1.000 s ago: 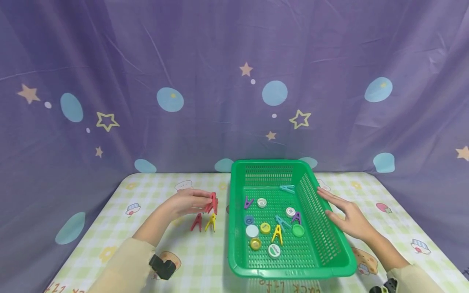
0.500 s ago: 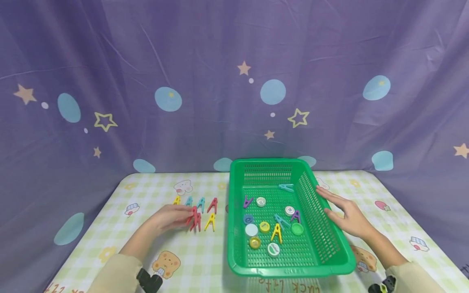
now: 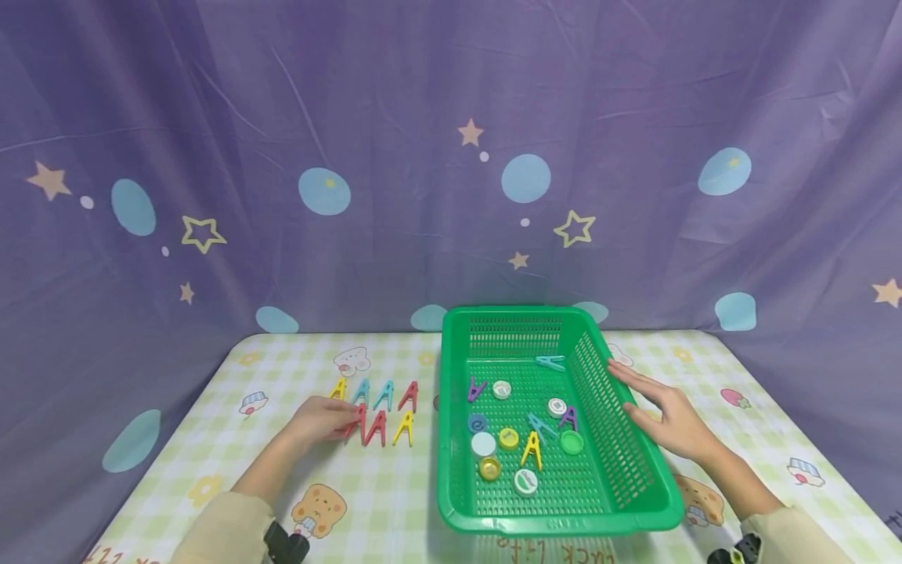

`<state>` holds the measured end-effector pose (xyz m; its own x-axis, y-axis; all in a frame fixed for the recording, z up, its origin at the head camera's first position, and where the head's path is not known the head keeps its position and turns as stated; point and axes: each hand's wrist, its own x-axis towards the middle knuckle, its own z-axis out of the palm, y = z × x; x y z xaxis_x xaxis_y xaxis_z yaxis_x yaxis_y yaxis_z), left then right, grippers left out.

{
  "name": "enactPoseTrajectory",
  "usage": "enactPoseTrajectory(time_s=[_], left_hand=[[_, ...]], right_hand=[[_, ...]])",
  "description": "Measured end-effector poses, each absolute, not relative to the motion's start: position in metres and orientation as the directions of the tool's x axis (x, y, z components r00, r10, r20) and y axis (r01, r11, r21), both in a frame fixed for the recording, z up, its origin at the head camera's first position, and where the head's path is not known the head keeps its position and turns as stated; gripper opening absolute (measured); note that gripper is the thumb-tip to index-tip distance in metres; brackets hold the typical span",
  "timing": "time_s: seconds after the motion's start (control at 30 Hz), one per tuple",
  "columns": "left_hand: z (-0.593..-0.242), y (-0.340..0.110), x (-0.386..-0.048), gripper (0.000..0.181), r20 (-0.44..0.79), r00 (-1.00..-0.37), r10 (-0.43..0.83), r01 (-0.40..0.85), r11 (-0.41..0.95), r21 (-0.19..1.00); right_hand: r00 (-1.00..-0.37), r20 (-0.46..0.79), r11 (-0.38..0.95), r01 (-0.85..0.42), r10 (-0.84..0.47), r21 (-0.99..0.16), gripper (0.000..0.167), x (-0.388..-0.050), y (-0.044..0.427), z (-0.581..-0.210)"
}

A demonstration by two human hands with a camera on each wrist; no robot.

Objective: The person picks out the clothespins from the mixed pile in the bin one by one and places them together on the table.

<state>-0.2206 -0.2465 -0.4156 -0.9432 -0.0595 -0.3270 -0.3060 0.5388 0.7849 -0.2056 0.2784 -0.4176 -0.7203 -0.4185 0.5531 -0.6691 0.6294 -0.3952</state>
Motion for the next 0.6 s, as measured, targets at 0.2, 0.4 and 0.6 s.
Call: enactPoseTrajectory(time_s=[0.2, 0.4, 0.6], left_hand=[[-0.4181, -0.2501, -0.2217, 0.033, -0.291, -0.951, -0.103, -0.291, 0.617, 0.732], [-0.4232, -0.2515, -0.2195, 0.026, -0.171, -0.977, -0.130, -0.212, 0.704, 0.678], [-0.4186, -0.2504, -0.2193, 0.027, -0.163, -0.977, -0.135, -0.211, 0.700, 0.682]], right_hand=[[-0.720, 0.554, 0.629, -0.669, -0.417, -0.395, 0.055, -0.2067, 0.2791, -0.4179], [-0.724, 0.550, 0.632, -0.665, -0.416, -0.398, 0.056, -0.2071, 0.2790, -0.4184], [-0.726, 0.550, 0.635, -0.662, -0.412, -0.398, 0.055, -0.2067, 0.2791, -0.4189]])
